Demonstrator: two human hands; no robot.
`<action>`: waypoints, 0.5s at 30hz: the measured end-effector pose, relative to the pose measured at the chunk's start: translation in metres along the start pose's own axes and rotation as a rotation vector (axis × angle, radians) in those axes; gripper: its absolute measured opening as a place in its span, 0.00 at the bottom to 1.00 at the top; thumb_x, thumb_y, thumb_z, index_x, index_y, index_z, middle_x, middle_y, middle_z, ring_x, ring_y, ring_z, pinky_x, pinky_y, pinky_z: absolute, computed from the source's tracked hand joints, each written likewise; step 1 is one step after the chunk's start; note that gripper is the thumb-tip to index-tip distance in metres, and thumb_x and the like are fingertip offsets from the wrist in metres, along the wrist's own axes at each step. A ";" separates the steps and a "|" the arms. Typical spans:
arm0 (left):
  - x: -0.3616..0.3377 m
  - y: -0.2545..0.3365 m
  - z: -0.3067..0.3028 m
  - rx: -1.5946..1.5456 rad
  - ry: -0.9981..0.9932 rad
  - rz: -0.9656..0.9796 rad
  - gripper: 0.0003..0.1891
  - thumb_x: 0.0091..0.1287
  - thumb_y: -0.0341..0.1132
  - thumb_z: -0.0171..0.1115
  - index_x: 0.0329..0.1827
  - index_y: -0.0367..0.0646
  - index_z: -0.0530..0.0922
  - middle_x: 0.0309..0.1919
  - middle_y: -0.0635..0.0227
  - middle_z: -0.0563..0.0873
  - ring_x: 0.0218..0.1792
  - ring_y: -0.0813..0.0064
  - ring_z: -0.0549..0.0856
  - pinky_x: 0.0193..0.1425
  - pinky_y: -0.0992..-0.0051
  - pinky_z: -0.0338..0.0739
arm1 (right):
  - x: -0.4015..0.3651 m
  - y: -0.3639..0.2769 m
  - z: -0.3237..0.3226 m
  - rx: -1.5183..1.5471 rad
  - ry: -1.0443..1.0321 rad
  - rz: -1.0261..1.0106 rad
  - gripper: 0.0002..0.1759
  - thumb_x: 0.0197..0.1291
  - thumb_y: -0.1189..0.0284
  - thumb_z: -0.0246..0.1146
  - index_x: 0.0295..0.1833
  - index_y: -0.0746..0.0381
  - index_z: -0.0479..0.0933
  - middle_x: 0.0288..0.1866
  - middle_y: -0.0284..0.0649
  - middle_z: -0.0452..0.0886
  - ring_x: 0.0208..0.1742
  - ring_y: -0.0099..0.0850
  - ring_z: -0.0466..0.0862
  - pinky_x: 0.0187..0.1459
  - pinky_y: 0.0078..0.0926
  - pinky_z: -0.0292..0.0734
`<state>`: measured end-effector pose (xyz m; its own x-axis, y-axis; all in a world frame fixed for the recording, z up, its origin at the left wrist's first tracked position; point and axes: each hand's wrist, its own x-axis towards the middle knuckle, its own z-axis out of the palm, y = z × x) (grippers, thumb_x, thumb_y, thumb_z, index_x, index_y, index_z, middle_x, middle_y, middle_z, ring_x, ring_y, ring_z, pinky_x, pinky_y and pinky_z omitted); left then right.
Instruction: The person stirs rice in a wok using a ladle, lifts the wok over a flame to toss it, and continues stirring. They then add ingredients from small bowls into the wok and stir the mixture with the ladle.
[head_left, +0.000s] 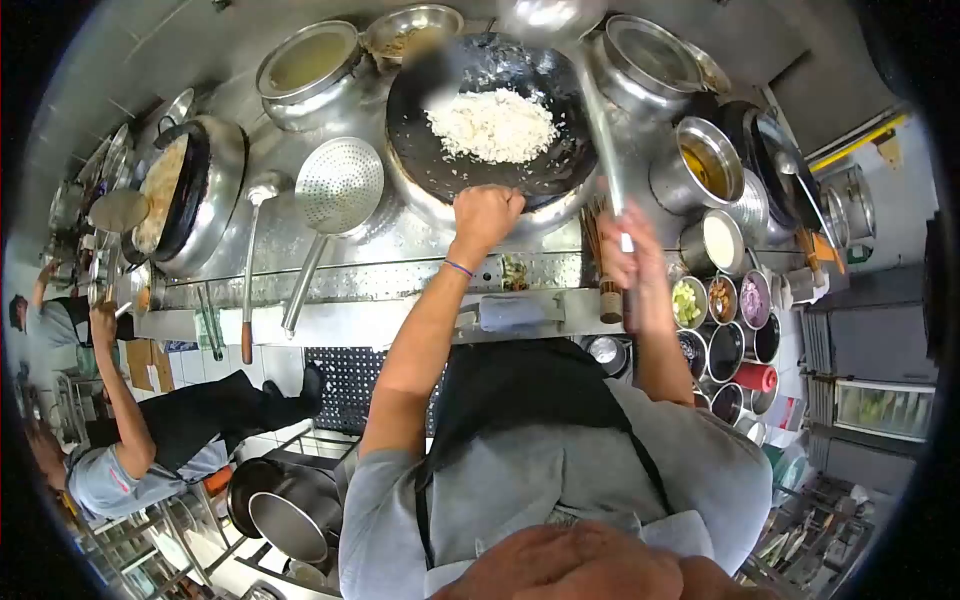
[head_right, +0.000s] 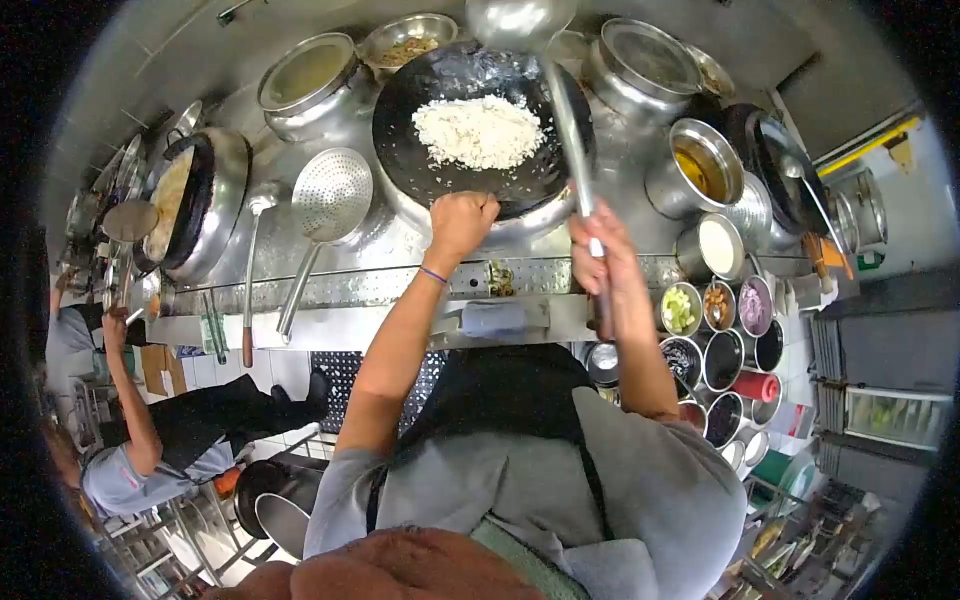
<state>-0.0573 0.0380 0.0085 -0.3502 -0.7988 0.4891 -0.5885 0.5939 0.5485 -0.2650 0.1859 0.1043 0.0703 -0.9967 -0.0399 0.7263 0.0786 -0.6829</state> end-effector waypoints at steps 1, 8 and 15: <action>0.001 0.000 0.001 0.011 0.023 -0.004 0.18 0.66 0.42 0.64 0.19 0.42 0.83 0.22 0.55 0.86 0.24 0.49 0.86 0.31 0.54 0.81 | 0.003 0.011 0.002 -0.054 0.148 0.071 0.22 0.76 0.68 0.60 0.72 0.54 0.71 0.34 0.30 0.70 0.15 0.13 0.62 0.10 0.16 0.57; -0.003 0.001 -0.005 -0.011 -0.045 0.002 0.17 0.67 0.42 0.64 0.21 0.42 0.85 0.24 0.55 0.87 0.26 0.50 0.87 0.33 0.54 0.81 | 0.028 0.009 0.012 -0.437 0.267 0.284 0.17 0.77 0.68 0.58 0.67 0.58 0.70 0.31 0.27 0.69 0.17 0.14 0.64 0.13 0.17 0.61; 0.001 0.000 0.001 0.012 -0.044 -0.026 0.18 0.68 0.43 0.64 0.22 0.42 0.85 0.24 0.56 0.87 0.26 0.51 0.87 0.34 0.55 0.81 | 0.039 0.021 -0.003 -0.461 0.208 0.437 0.19 0.77 0.68 0.59 0.68 0.58 0.70 0.31 0.28 0.70 0.18 0.17 0.68 0.15 0.22 0.67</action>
<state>-0.0579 0.0369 0.0082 -0.3663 -0.8175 0.4444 -0.6063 0.5720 0.5525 -0.2495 0.1487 0.0862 0.1248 -0.8618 -0.4917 0.2907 0.5056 -0.8123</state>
